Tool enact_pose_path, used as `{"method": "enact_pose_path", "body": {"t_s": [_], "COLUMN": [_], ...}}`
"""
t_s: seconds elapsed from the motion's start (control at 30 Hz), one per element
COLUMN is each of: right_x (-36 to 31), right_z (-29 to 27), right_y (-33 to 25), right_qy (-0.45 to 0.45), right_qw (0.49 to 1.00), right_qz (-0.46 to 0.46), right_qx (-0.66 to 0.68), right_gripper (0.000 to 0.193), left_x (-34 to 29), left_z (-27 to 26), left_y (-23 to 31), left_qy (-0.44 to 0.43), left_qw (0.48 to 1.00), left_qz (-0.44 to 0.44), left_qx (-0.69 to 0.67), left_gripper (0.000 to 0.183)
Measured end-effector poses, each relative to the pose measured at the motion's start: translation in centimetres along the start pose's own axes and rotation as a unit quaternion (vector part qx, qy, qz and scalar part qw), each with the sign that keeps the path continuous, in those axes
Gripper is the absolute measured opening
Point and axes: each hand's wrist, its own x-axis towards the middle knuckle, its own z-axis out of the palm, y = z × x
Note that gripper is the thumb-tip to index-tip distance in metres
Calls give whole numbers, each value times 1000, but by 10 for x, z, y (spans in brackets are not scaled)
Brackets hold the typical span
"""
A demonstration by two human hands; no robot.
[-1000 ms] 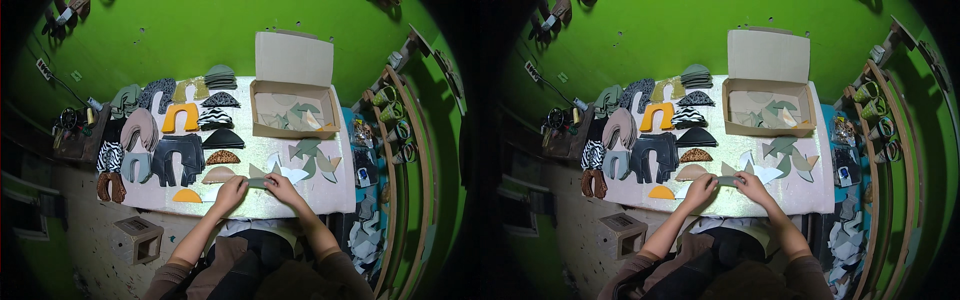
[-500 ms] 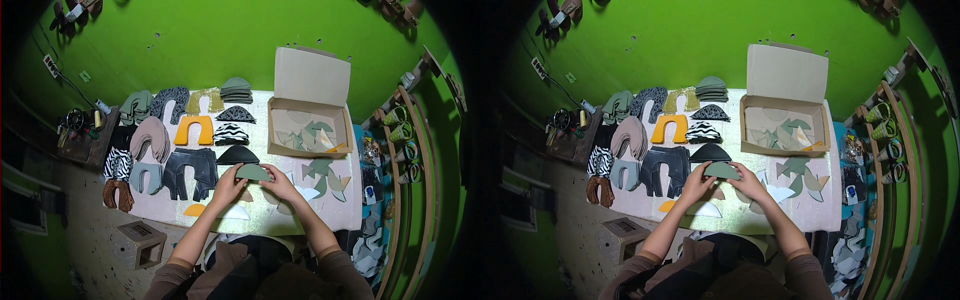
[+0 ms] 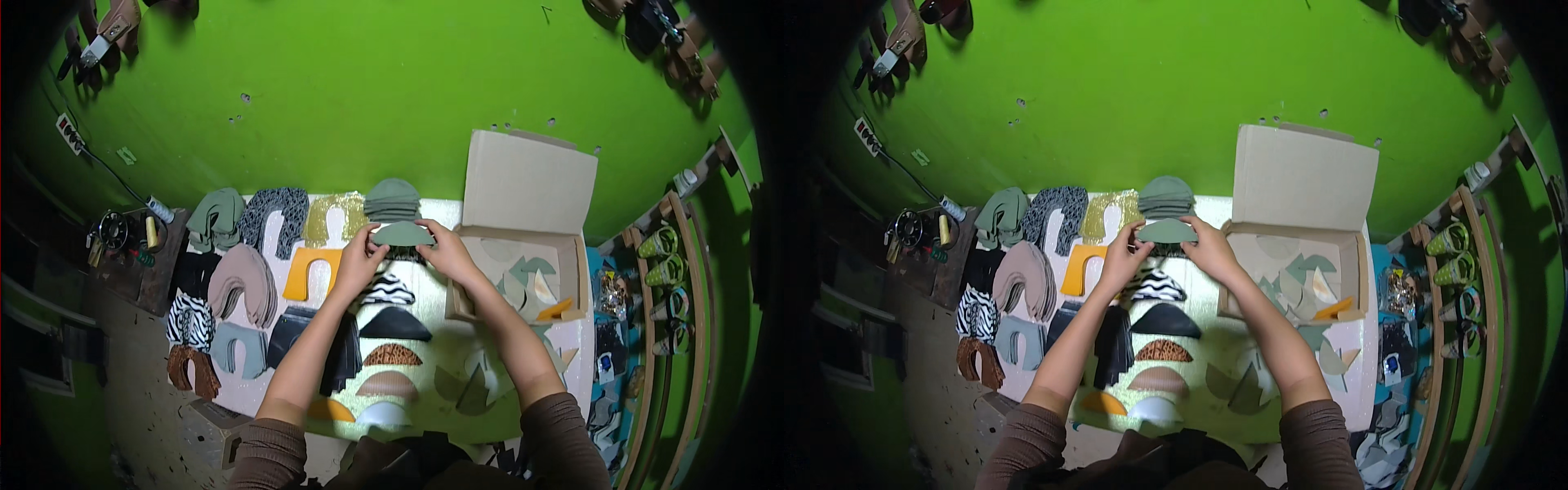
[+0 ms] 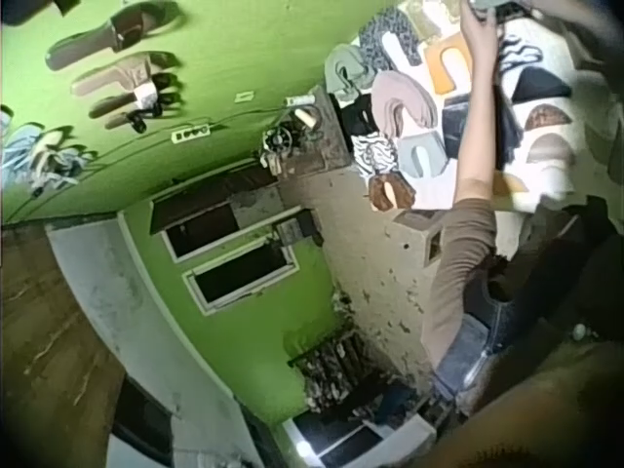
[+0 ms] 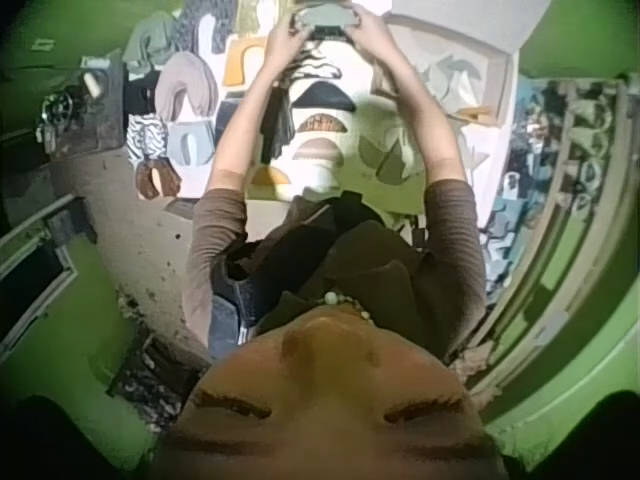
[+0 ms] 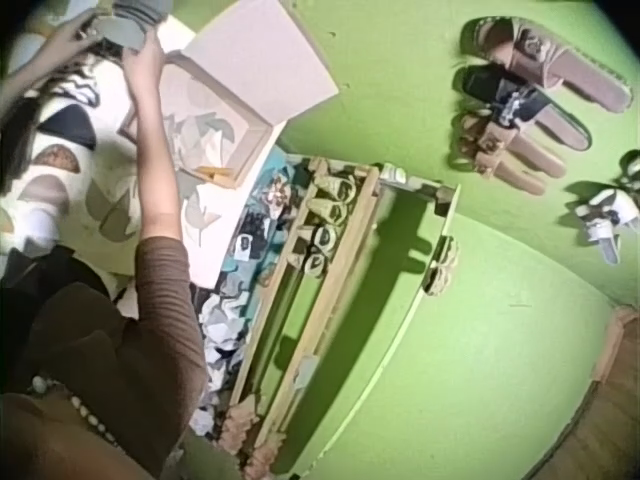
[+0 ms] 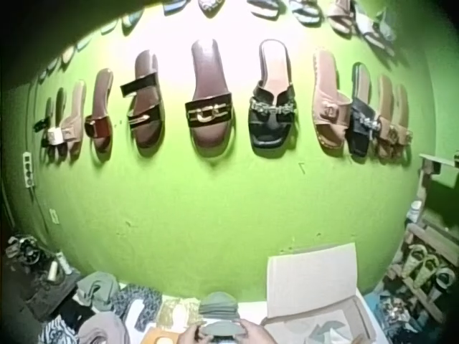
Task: Sort and organize various shaped leather or fabric components for shoe manufacturing.
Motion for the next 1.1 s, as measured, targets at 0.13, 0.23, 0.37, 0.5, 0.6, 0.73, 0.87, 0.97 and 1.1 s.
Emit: {"method": "enact_pose_path", "body": {"t_s": [0.13,0.23,0.37,0.5,0.6,0.73,0.87,0.97,1.1], "right_x": [58,87,111,118,105,76,31,-14,-64], "right_z": [8,11,17,21,17,3,-7,-6,3], "right_y": [21,29,38,53,55,43,11,-8,-18], "right_qy": [24,37,43,68,59,109,76,67,37], "right_qw": [999,996,996,984,960,946,960,960,969], "right_qz": [-9,-4,5,-25,-52,-110,-112,-141,-131], "right_qx": [-42,-79,-77,-163,-269,-286,-244,-231,-209], "right_gripper": [42,42,40,41,42,40,36,33,29], "left_x": [58,86,109,117,112,87,44,0,-54], "left_z": [4,6,9,13,10,5,8,23,40], "left_y": [-20,-29,-41,-52,-42,-32,-12,9,27], "left_qy": [44,33,46,64,55,52,41,16,18], "left_qw": [996,999,993,958,930,888,890,895,884], "left_qz": [69,11,16,105,113,170,206,232,251], "left_qx": [42,23,108,259,347,424,405,381,393], "left_gripper": [39,35,30,27,28,34,37,38,41]}}
